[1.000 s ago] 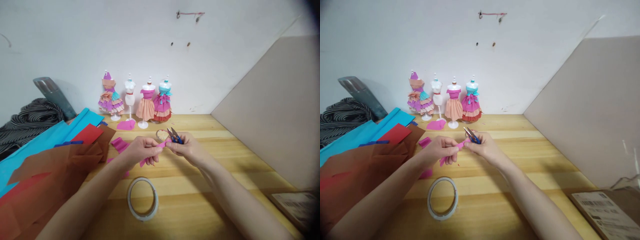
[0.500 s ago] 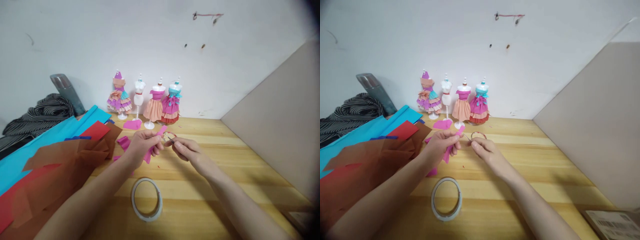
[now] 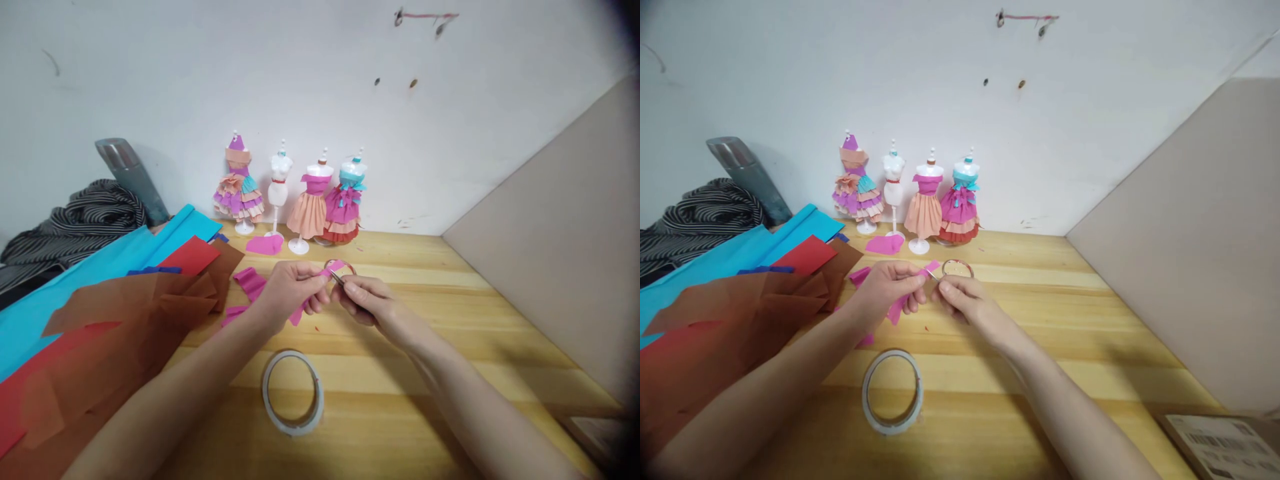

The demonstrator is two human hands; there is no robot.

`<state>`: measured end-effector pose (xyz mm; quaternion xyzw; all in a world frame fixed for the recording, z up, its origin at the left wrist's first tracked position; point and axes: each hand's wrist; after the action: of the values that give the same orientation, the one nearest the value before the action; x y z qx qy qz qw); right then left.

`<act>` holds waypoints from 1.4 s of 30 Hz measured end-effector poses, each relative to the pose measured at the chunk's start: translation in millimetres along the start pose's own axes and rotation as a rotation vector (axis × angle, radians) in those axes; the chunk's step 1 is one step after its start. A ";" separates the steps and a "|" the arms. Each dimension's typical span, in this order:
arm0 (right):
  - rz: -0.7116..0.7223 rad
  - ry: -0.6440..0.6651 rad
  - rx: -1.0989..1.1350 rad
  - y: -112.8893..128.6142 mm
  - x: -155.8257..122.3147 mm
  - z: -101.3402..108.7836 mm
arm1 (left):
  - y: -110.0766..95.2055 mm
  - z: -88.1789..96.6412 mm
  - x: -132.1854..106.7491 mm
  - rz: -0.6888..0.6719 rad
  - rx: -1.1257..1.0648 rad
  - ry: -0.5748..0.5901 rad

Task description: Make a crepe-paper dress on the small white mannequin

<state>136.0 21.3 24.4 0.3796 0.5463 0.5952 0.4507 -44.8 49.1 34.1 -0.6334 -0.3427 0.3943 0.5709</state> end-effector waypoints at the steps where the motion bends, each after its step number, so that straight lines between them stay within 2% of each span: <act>1: -0.020 0.007 0.039 -0.8 0.3 -0.7 | 0.1 0.3 0.3 0.000 0.005 0.006; 5: -0.070 0.018 0.124 -1.6 0.7 -3.4 | -1.8 1.0 0.2 0.008 0.015 0.016; 17: -0.091 0.017 0.133 -3.4 1.2 -5.6 | -6.2 -0.4 0.6 0.082 0.050 -0.011; 24: -0.147 0.022 0.217 -5.5 1.2 -6.8 | -8.6 -1.4 -0.4 0.099 0.056 -0.015; 42: -0.187 0.043 0.310 -9.0 3.7 -5.3 | -6.7 0.9 2.4 0.076 0.024 0.007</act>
<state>130.9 23.1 14.7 0.3793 0.6740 0.4673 0.4283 -44.4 52.3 40.4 -0.6402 -0.3117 0.4178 0.5643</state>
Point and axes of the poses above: each hand's wrist, its own x-axis towards the middle knuckle, its own z-axis out of the back of the hand, y = z × x, and after that the axes turned 4 degrees about x, right-handed
